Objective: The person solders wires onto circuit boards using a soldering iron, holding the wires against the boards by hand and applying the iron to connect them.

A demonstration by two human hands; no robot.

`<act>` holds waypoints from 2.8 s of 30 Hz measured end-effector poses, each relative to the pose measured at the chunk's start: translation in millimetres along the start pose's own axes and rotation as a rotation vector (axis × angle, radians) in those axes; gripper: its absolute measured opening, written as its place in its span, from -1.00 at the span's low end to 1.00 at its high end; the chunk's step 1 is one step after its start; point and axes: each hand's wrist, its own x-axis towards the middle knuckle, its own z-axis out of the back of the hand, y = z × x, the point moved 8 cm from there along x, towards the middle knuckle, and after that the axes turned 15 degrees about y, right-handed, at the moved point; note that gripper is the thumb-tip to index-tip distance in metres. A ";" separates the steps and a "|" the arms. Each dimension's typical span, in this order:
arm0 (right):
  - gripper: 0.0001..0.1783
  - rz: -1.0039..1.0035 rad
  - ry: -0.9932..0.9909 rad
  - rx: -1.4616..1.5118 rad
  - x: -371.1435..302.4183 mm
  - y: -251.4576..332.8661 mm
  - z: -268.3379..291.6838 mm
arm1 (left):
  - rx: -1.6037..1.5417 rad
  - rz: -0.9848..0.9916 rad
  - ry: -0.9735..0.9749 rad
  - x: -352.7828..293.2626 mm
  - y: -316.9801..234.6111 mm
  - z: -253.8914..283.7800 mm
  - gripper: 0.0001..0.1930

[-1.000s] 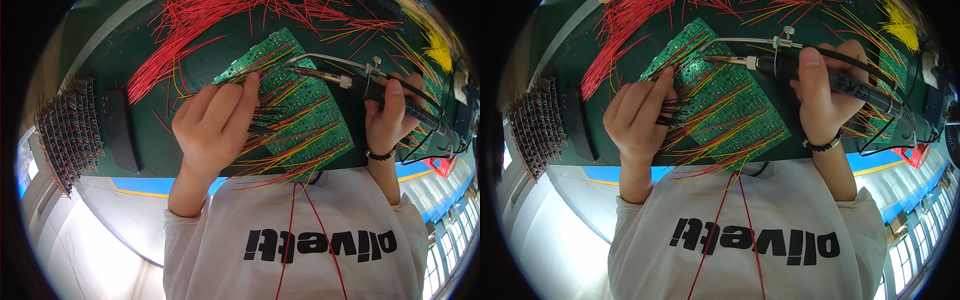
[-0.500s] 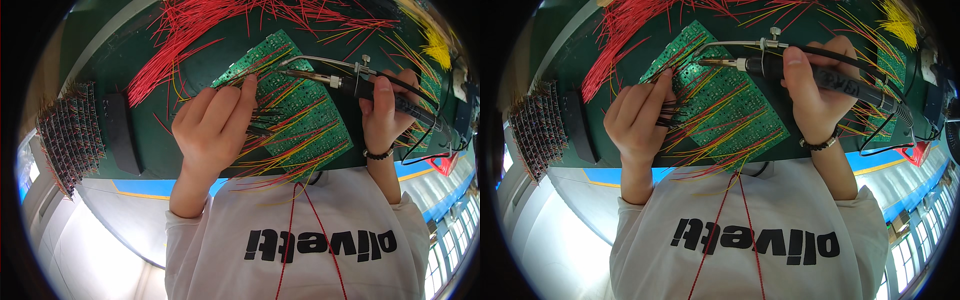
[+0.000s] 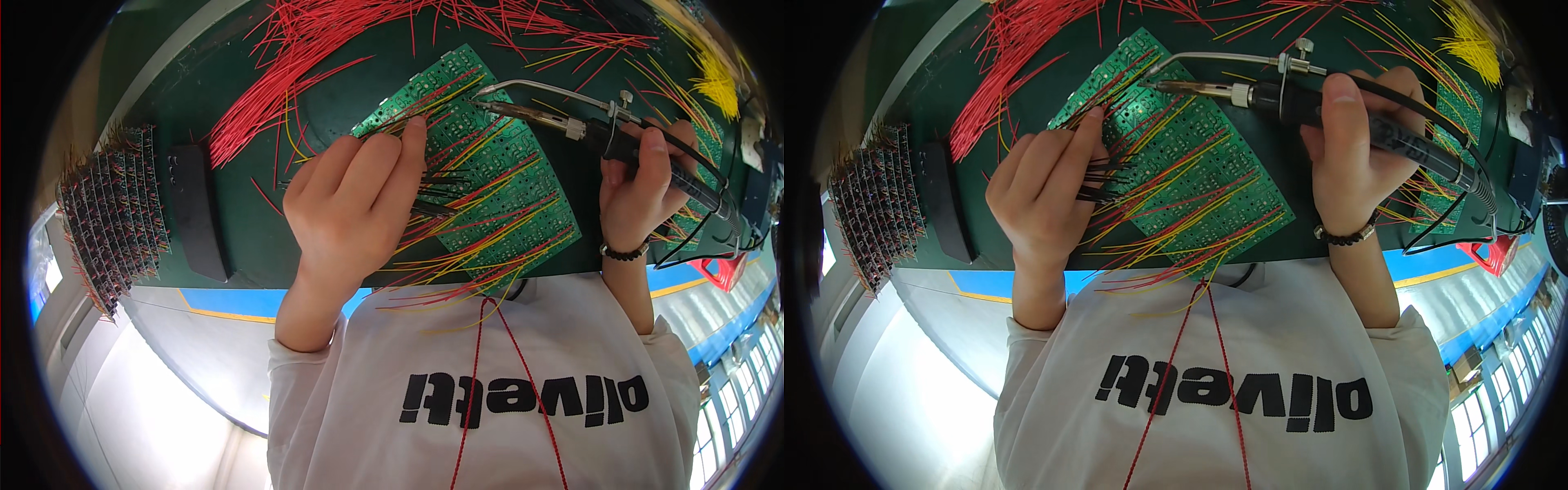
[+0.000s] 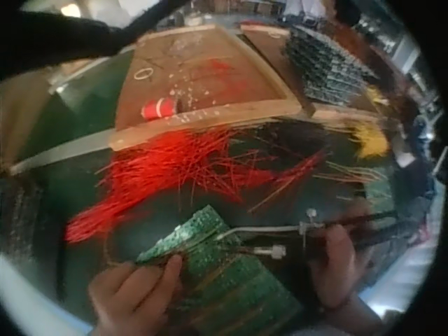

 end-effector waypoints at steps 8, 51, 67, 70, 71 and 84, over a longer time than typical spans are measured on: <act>-0.71 -0.009 0.089 0.048 -2.2 -3.2 -4.2 | 0.023 0.007 -0.045 -4.0 0.4 3.5 -0.69; -0.73 -0.063 0.070 0.046 7.8 -13.9 -0.4 | -0.041 -0.237 -0.108 14.9 4.6 -8.0 -0.72; -0.73 -0.070 0.108 0.006 6.6 -10.5 -5.1 | -0.008 -0.236 -0.104 14.0 1.2 -6.2 -0.72; -0.73 -0.068 0.101 0.018 6.3 -10.4 -4.9 | -0.002 -0.238 -0.074 14.4 1.6 -7.5 -0.71; -0.73 -0.056 0.090 0.018 6.2 -9.6 -5.4 | 0.008 -0.241 -0.071 14.1 1.5 -7.3 -0.71; -0.74 -0.051 0.112 0.002 6.6 -8.3 -9.0 | 0.002 -0.225 -0.072 14.0 2.1 -7.9 -0.71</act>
